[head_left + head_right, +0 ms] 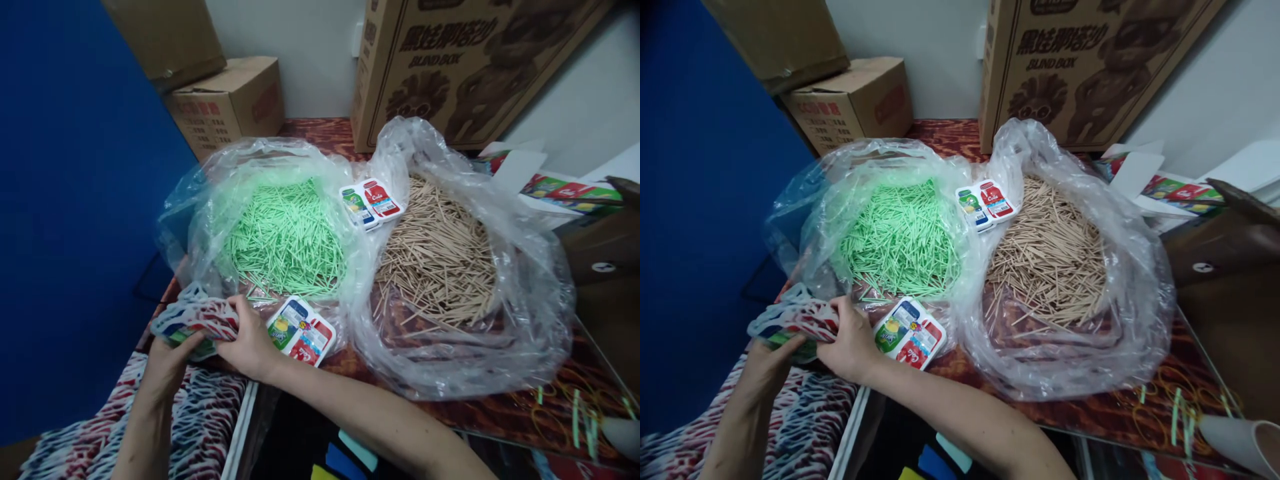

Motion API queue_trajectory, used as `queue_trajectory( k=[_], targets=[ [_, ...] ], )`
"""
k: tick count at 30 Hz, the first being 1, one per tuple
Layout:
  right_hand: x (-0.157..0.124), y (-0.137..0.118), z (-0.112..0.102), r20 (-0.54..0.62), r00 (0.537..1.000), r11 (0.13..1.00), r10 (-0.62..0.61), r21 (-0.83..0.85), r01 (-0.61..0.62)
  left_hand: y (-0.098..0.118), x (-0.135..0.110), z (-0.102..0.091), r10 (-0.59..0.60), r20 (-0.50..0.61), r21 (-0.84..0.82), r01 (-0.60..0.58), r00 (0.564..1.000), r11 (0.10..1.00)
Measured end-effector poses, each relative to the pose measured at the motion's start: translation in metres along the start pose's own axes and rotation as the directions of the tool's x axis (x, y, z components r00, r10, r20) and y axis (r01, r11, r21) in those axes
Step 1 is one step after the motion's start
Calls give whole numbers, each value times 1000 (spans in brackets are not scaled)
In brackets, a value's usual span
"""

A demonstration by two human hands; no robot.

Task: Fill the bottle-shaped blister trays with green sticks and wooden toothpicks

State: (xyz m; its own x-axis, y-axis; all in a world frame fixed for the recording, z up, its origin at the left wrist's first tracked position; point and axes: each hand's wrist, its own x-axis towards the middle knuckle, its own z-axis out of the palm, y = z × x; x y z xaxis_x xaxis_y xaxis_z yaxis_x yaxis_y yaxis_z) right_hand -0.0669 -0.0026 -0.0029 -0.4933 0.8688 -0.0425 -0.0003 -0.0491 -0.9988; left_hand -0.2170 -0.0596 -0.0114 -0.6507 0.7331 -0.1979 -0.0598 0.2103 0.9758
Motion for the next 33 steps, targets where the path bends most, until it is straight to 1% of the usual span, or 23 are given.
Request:
queue_trajectory(
  k=[2,3,5,6,8,10,12,14,15,17,20,22,23,24,26,28,30,32,33],
  targets=[
    [-7,-5,-9,54,996,998,-64,-25,66,3,-4,-5,43,6,69,-43,999,997],
    [-12,-7,-16,91,992,996,-86,-13,87,6,-7,-7,70,29,94,-73,997,993],
    [-21,-12,-33,170,978,993,-118,47,111,13,-13,-6,115,125,132,-131,985,983],
    [-26,-15,-43,198,972,990,-130,74,117,16,-16,-2,120,188,151,-150,975,977],
    [-35,-21,-65,223,963,984,-154,123,129,24,-25,11,112,306,180,-173,946,968],
    [-43,-29,-87,207,963,982,-172,114,151,32,-35,29,119,396,153,-193,910,969],
    [-50,-38,-106,192,962,981,-195,49,189,38,-45,47,156,433,104,-222,888,970],
    [-57,-44,-123,217,955,977,-204,-20,213,39,-54,60,210,437,47,-256,874,966],
    [-60,-44,-129,229,953,974,-200,-59,219,37,-57,64,224,443,29,-264,868,964],
    [-65,-35,-139,241,956,969,-166,-140,204,27,-60,70,210,477,22,-251,854,968],
    [-65,-6,-145,204,974,968,-98,-208,141,5,-59,76,139,544,72,-211,828,975],
    [-63,11,-143,165,980,969,-111,-203,144,-7,-56,81,132,550,99,-222,824,970],
    [-61,15,-142,150,980,968,-131,-192,159,-9,-56,83,141,545,109,-237,827,965],
    [-59,17,-140,140,978,968,-153,-176,177,-9,-56,85,158,535,114,-256,830,960],
    [-59,10,-137,123,974,967,-192,-147,209,-3,-58,86,209,524,120,-314,826,942],
    [-61,-3,-136,118,969,963,-216,-141,231,7,-62,84,271,525,112,-381,807,918],
    [-65,-12,-137,148,965,959,-217,-151,239,13,-64,79,312,539,99,-426,783,899],
    [-68,-10,-138,181,968,965,-174,-164,204,11,-63,76,297,558,83,-408,775,909],
    [-69,-4,-139,183,972,969,-144,-173,176,6,-61,75,274,564,82,-382,779,920]
  ],
)
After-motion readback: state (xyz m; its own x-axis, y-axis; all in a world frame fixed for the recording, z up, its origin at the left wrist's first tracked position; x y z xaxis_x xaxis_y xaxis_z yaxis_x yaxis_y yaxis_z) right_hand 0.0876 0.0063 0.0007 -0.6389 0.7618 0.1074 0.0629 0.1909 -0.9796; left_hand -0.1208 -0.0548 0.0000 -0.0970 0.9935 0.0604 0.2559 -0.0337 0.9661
